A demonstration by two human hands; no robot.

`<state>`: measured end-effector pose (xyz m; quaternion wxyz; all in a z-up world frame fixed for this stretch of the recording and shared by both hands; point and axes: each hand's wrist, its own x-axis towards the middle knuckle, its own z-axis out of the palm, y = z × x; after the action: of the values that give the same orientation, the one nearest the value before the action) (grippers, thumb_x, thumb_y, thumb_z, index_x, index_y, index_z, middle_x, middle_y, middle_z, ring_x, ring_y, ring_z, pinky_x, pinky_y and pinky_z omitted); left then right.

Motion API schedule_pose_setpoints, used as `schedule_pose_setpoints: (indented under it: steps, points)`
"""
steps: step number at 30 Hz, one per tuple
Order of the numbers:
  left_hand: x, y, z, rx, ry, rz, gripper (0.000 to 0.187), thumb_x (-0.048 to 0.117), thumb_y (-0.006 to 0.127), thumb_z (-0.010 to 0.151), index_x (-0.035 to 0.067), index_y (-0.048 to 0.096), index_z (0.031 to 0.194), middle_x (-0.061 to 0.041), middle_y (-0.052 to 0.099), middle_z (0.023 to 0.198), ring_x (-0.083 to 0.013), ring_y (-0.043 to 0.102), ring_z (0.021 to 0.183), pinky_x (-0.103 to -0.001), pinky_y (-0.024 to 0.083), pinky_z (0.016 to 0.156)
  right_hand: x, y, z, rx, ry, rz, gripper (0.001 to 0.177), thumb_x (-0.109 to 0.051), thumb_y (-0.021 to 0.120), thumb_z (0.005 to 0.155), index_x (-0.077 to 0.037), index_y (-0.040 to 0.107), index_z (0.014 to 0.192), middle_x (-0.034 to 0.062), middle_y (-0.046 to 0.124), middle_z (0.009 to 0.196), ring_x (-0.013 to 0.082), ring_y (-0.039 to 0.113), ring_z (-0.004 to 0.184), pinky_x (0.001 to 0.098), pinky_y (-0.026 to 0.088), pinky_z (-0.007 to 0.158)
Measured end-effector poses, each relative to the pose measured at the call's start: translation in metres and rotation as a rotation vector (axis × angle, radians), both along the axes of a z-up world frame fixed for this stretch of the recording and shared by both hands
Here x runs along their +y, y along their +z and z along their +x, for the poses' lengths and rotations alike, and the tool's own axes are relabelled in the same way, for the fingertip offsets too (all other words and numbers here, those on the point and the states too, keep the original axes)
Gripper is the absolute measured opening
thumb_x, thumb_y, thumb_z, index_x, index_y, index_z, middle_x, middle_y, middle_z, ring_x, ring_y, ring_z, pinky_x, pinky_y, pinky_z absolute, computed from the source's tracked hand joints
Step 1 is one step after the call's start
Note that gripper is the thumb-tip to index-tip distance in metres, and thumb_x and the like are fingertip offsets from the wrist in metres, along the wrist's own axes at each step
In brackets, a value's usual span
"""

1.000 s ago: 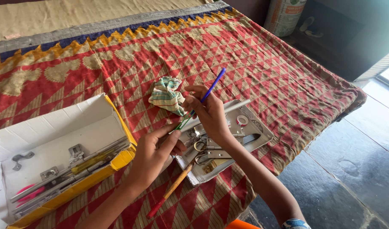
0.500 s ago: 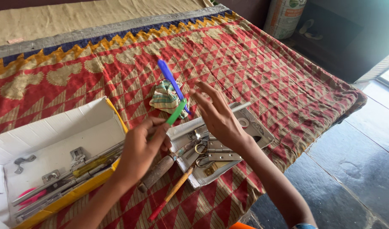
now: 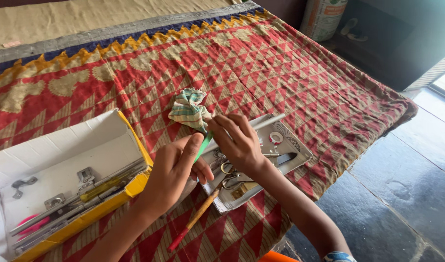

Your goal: The person removes various tools and hardware from a yellow cardboard box and places them onto a metal tray. The person then uses a cloth to wipe the inside and outside of the box.

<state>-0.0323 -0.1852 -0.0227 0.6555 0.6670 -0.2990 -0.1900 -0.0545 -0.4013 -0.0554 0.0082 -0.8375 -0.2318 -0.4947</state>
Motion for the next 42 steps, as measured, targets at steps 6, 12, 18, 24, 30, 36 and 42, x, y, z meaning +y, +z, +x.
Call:
schedule_pose_setpoints:
  steps: [6, 12, 18, 24, 30, 36, 42]
  points:
    - [0.004, -0.009, 0.014, -1.338, 0.512, 0.193, 0.058, 0.05, 0.053, 0.105, 0.001, 0.061, 0.136, -0.01, 0.075, 0.11, -0.0254, 0.068, 0.091, -0.04, 0.056, 0.087, -0.004, 0.005, 0.011, 0.291, 0.031, 0.623, 0.02, -0.016, 0.074, 0.1, -0.004, 0.074, 0.116, 0.0043, 0.076, 0.103, 0.0119, 0.069, 0.082, 0.0281, 0.059, 0.066]
    - [0.025, -0.025, 0.042, -0.635, 0.144, 0.351, 0.07, 0.051, 0.076, 0.084, 0.002, 0.066, 0.132, -0.011, 0.075, 0.101, -0.0156, 0.064, 0.06, -0.033, 0.057, 0.075, -0.01, 0.013, 0.005, 0.445, -0.075, 0.913, 0.025, -0.028, 0.075, 0.096, -0.006, 0.079, 0.107, 0.0076, 0.07, 0.093, 0.0107, 0.067, 0.07, 0.0286, 0.054, 0.054]
    - [0.038, -0.037, 0.041, -0.326, 0.135, 0.165, 0.041, 0.036, 0.074, 0.089, 0.002, 0.077, 0.111, -0.006, 0.077, 0.088, -0.0082, 0.069, 0.074, -0.028, 0.057, 0.065, -0.005, 0.015, 0.008, 0.518, -0.062, 0.992, 0.031, -0.033, 0.075, 0.094, -0.003, 0.078, 0.105, 0.0055, 0.079, 0.089, 0.007, 0.068, 0.072, 0.0294, 0.057, 0.059]
    - [0.037, -0.044, 0.047, -0.333, 0.194, 0.086, 0.031, 0.031, 0.068, 0.095, 0.002, 0.079, 0.092, -0.002, 0.073, 0.087, -0.0089, 0.067, 0.074, -0.027, 0.055, 0.065, -0.008, 0.02, -0.001, 0.395, -0.165, 0.694, 0.022, -0.026, 0.073, 0.099, -0.005, 0.078, 0.106, 0.007, 0.08, 0.09, 0.0135, 0.072, 0.073, 0.0326, 0.056, 0.06]
    - [0.042, -0.039, 0.045, -0.247, 0.172, 0.063, 0.03, 0.03, 0.068, 0.095, 0.003, 0.079, 0.089, -0.003, 0.07, 0.085, -0.0086, 0.057, 0.066, -0.026, 0.048, 0.058, 0.01, 0.024, -0.023, 0.09, -0.004, 0.209, 0.013, -0.013, 0.075, 0.099, -0.004, 0.074, 0.108, 0.0116, 0.077, 0.114, 0.0212, 0.074, 0.107, 0.0359, 0.065, 0.088]
    - [0.039, -0.035, 0.049, -0.277, 0.16, 0.188, 0.033, 0.032, 0.066, 0.094, 0.003, 0.079, 0.086, -0.002, 0.073, 0.078, -0.0115, 0.059, 0.061, -0.03, 0.046, 0.053, 0.019, 0.03, -0.014, 0.393, 0.075, -0.055, 0.033, -0.018, 0.073, 0.094, 0.0, 0.071, 0.122, 0.0126, 0.071, 0.116, 0.0266, 0.066, 0.11, 0.0381, 0.059, 0.088]
    - [0.04, -0.038, 0.049, -0.377, 0.187, 0.079, 0.034, 0.031, 0.067, 0.095, 0.0, 0.077, 0.087, -0.002, 0.071, 0.078, -0.0091, 0.062, 0.069, -0.029, 0.048, 0.06, 0.033, 0.029, -0.011, 0.449, 0.069, -0.038, 0.033, -0.016, 0.072, 0.096, -0.001, 0.067, 0.125, 0.0116, 0.07, 0.113, 0.0267, 0.067, 0.108, 0.0394, 0.059, 0.089]
